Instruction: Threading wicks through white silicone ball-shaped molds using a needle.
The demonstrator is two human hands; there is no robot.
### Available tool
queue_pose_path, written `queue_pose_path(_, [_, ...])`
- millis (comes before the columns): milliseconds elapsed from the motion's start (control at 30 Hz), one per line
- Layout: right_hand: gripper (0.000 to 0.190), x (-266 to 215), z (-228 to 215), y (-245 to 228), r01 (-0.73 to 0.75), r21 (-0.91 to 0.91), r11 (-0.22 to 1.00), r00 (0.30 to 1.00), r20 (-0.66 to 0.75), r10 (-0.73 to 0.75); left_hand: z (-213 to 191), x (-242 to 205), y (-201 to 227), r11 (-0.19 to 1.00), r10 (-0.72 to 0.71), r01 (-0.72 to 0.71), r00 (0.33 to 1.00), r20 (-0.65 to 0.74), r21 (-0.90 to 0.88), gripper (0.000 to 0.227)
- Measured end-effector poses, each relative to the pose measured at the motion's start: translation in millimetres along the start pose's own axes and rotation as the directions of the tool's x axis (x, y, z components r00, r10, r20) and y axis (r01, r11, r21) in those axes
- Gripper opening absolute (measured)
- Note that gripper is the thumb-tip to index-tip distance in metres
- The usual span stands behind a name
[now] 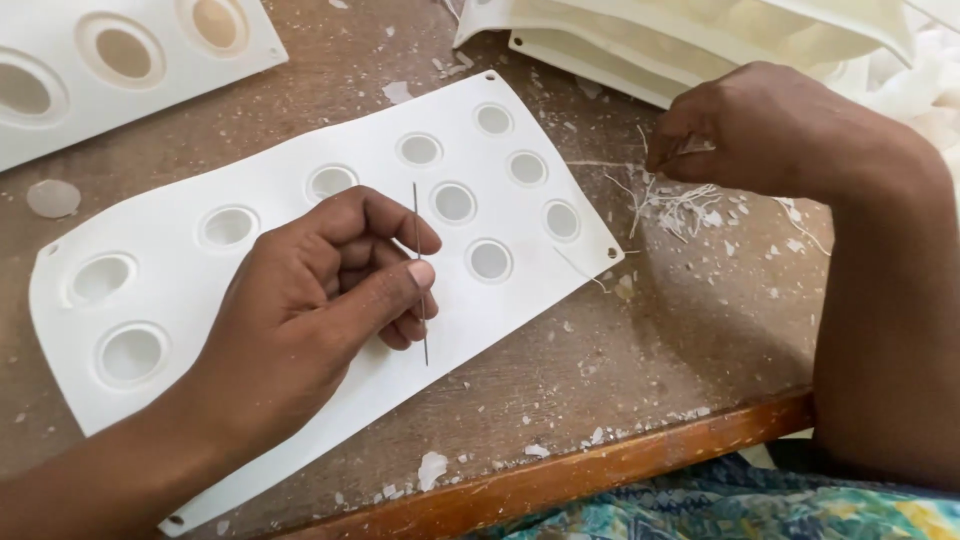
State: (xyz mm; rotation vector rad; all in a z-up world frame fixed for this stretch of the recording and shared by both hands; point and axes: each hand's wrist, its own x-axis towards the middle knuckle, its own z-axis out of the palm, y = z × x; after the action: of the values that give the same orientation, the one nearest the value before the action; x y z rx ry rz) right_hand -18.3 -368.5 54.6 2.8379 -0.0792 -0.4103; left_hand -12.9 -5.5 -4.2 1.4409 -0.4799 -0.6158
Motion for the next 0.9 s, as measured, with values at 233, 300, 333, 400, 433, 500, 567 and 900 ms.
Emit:
queue_pose_path(233, [0.027, 9.3, 6.9, -28.4, -0.046, 0.109, 0.993, 0.996, 0.086, 0.037, 2.4, -1.8, 2.9, 0.997, -0.008, 0.007, 1.000, 0.006, 0.080, 0.015])
queue_pose_path(300, [0.028, 12.7, 8.9, -30.6, -0.014, 0.045, 0.999, 0.998, 0.059, 0.012, 2.4, -1.6, 3.6, 0.996, 0.001, -0.002, 1.000, 0.012, 0.089, 0.015])
queue_pose_path(333, [0.029, 14.2, 10.4, -32.1, 0.013, -0.016, 1.000, 0.999, 0.034, -0.012, 2.2, -1.9, 4.1, 0.995, 0.008, -0.010, 1.000, 0.022, 0.100, 0.016])
queue_pose_path(400, [0.027, 16.4, 10.8, -33.3, 0.003, -0.019, 1.000, 0.997, 0.083, -0.002, 2.5, -1.8, 3.7, 0.996, 0.010, -0.011, 1.000, 0.019, 0.091, 0.015])
queue_pose_path(433, [0.025, 17.5, 10.7, -33.6, -0.010, -0.024, 1.000, 0.991, 0.131, 0.013, 2.7, -1.4, 3.8, 0.996, 0.014, -0.015, 1.000, 0.020, 0.083, 0.015])
queue_pose_path(500, [0.021, 16.2, 4.8, -36.5, 0.031, -0.065, 0.997, 0.991, 0.130, -0.022, 2.2, -1.4, 1.8, 0.995, 0.028, -0.029, 1.000, 0.015, 0.097, 0.015])
queue_pose_path(567, [0.018, 13.6, 3.6, -31.1, 0.069, -0.103, 0.992, 0.989, 0.134, -0.055, 2.5, -1.9, 0.9, 0.993, 0.038, -0.040, 0.999, 0.014, 0.110, 0.015])
queue_pose_path(900, [0.011, -30.3, 1.8, -67.8, 0.744, 0.667, -0.039, 0.528, -0.623, -0.577, 8.8, -6.2, 6.0, 0.913, 0.221, -0.202, 0.975, -0.014, 0.354, 0.013])
